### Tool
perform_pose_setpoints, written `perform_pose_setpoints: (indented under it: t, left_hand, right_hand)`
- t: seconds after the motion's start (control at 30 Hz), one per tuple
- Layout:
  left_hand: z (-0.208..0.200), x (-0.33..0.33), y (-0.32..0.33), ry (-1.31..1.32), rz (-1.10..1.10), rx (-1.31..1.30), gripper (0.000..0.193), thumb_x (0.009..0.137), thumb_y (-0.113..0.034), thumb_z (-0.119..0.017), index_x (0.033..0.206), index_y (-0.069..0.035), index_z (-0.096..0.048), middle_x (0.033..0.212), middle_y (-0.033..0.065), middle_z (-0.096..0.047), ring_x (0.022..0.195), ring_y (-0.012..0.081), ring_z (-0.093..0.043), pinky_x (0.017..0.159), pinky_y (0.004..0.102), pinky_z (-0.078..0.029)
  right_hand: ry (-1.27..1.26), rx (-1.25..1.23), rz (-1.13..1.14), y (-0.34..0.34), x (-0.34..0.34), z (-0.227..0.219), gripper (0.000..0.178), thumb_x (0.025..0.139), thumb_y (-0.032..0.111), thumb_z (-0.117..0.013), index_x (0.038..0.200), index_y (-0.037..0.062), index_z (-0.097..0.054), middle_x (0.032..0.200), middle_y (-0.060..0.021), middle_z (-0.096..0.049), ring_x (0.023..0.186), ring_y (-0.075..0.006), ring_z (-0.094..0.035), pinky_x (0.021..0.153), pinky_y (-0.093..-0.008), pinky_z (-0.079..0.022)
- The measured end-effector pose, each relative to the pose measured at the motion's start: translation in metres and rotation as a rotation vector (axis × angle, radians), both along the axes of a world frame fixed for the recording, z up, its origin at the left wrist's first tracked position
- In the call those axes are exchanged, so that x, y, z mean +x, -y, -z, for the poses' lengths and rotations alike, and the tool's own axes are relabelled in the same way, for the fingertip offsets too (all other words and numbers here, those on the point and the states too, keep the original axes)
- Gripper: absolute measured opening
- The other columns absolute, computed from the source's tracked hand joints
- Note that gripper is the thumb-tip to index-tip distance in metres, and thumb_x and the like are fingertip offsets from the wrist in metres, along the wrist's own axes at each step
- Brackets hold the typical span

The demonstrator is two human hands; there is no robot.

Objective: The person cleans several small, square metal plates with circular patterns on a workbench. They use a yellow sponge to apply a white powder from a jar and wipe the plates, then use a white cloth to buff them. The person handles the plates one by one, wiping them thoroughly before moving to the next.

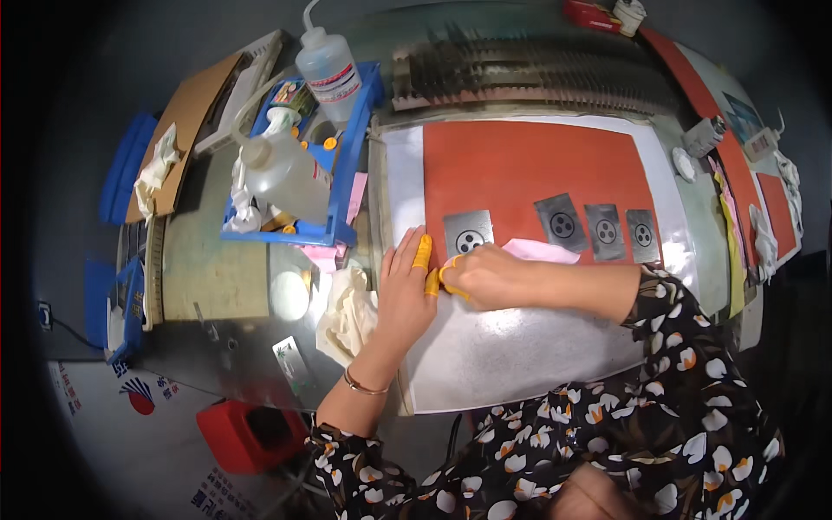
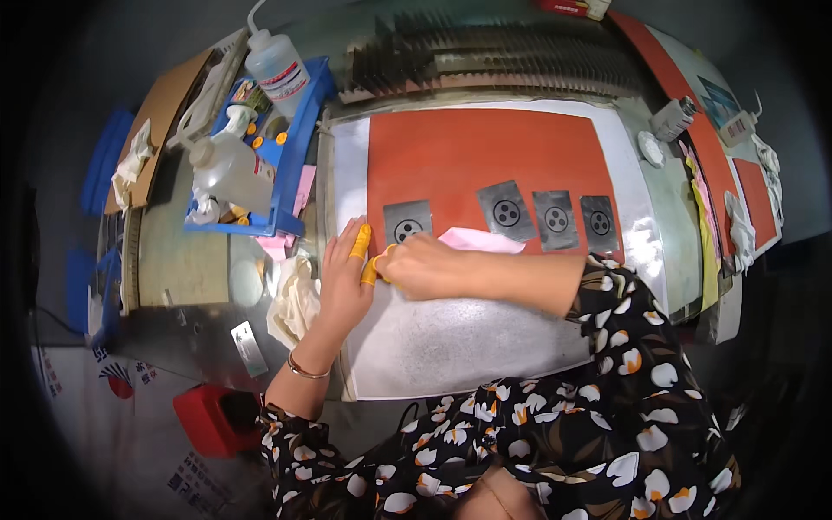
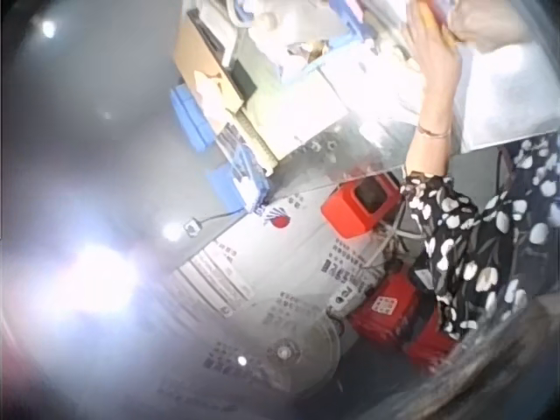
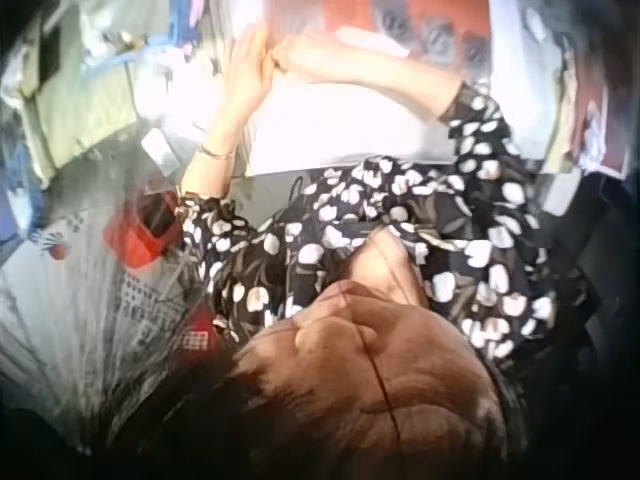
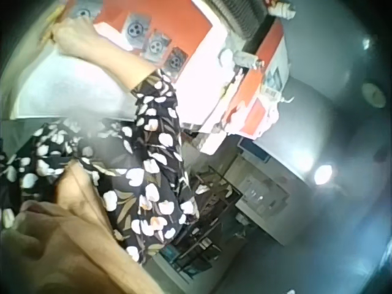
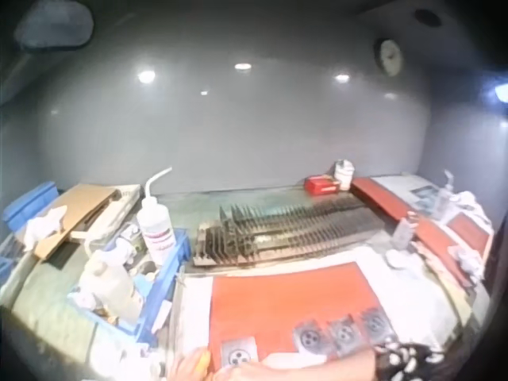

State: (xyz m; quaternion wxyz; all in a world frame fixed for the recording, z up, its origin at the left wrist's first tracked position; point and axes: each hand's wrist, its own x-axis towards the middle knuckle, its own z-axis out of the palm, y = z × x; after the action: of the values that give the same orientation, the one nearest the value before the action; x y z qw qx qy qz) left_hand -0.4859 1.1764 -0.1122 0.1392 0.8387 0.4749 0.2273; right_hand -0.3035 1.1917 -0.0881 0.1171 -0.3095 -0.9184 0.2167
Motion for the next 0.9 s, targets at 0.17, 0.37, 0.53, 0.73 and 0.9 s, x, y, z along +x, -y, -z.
perform_pose_setpoints:
  t: [0.17,0.37,0.53,0.73,0.9]
  left_hand:
    - [-0.002,0.003,0.001,0.01,-0.005,-0.031,0.044,0.081,-0.005,-0.052,0.123,0.005,-0.046,0.136,0.0181,-0.039,0.129,0.0327,-0.033,0.105,0.0477,-0.025]
    - [0.008,-0.008,-0.001,0.19,0.057,-0.036,0.05,0.081,-0.007,-0.053,0.129,0.004,-0.04,0.135,0.0207,-0.039,0.122,0.0373,-0.038,0.103,0.0461,-0.026]
    - [-0.025,0.03,0.01,0.246,0.011,-0.113,0.077,0.072,-0.018,-0.071,0.134,0.002,-0.031,0.136,0.0216,-0.034,0.124,0.0354,-0.034,0.104,0.0419,-0.027]
    - [-0.051,0.148,-0.014,-0.073,0.157,0.006,0.101,0.055,-0.033,-0.084,0.133,0.003,-0.031,0.129,0.0197,-0.035,0.12,0.0354,-0.033,0.104,0.0433,-0.023]
    - [-0.03,0.168,-0.025,-0.164,0.173,-0.149,0.103,0.052,-0.032,-0.085,0.132,0.003,-0.03,0.122,0.0182,-0.038,0.116,0.0348,-0.033,0.103,0.0436,-0.02]
  right_hand:
    - [0.171,-0.114,0.121,0.029,0.048,-0.023,0.008,0.071,0.004,-0.056,0.076,-0.0025,-0.056,0.075,-0.0196,-0.061,0.068,-0.0367,-0.062,0.059,-0.0463,-0.048]
    - [0.059,-0.209,0.386,0.084,0.15,-0.065,0.014,0.081,0.016,-0.058,0.081,0.0026,-0.058,0.076,-0.0153,-0.062,0.069,-0.0339,-0.061,0.06,-0.0436,-0.046]
    - [-0.148,-0.341,0.586,0.115,0.206,-0.069,0.018,0.084,0.02,-0.06,0.088,0.0015,-0.061,0.077,-0.0143,-0.063,0.071,-0.0331,-0.061,0.062,-0.0393,-0.046]
    - [-0.295,-0.296,0.629,0.113,0.217,-0.039,0.014,0.083,0.016,-0.06,0.09,0.0033,-0.062,0.08,-0.0163,-0.063,0.073,-0.0337,-0.06,0.064,-0.0385,-0.046]
    - [-0.239,-0.23,0.544,0.108,0.236,-0.031,0.009,0.08,0.01,-0.06,0.085,0.004,-0.057,0.076,-0.0149,-0.061,0.071,-0.0355,-0.059,0.063,-0.0409,-0.046]
